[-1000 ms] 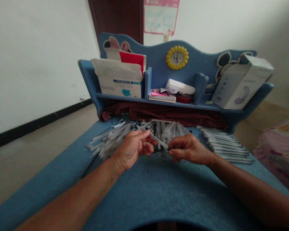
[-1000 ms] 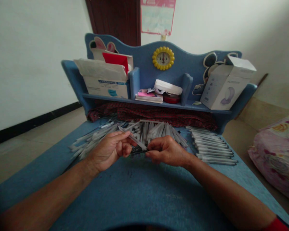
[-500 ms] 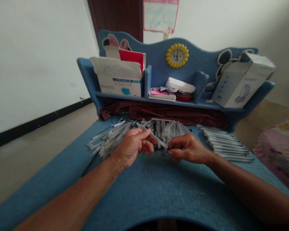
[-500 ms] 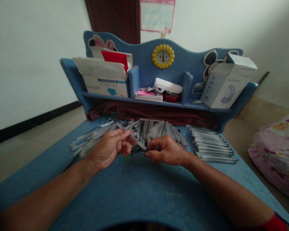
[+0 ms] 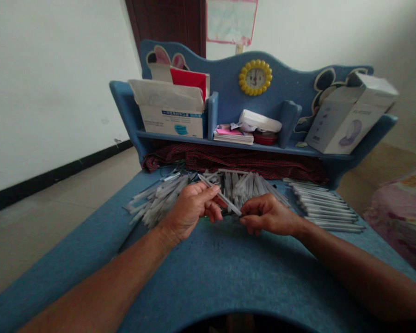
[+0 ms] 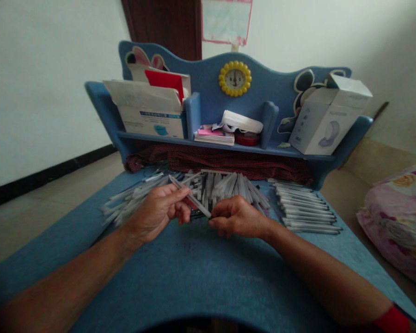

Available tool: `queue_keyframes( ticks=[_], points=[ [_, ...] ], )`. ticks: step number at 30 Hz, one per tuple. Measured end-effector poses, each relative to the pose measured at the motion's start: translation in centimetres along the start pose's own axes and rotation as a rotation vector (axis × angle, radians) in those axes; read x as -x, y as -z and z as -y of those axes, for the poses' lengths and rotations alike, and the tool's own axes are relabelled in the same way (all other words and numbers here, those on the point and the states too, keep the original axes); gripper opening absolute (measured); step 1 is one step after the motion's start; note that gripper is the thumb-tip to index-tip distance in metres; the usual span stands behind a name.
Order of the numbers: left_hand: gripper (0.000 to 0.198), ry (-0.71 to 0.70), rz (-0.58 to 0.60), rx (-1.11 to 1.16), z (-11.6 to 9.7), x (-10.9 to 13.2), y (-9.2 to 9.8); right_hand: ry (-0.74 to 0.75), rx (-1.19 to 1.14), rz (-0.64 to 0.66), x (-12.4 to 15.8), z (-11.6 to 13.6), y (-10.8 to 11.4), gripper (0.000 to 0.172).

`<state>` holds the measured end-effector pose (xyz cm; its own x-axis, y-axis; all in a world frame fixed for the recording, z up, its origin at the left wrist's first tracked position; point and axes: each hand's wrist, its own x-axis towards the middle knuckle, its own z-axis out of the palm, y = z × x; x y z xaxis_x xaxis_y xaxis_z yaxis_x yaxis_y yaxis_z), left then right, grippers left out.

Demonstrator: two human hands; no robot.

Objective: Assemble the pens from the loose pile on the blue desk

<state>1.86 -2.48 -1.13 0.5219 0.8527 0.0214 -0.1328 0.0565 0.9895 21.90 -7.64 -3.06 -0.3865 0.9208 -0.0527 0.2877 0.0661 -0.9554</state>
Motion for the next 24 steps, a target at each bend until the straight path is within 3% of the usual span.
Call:
queue_keyframes(
  ticks=[24],
  points=[
    [0.017, -0.038, -0.003, -0.117, -0.44, 0.49, -0.09, -0.017, -0.076, -0.007, 0.07, -0.17, -0.1, 0.02]
  ],
)
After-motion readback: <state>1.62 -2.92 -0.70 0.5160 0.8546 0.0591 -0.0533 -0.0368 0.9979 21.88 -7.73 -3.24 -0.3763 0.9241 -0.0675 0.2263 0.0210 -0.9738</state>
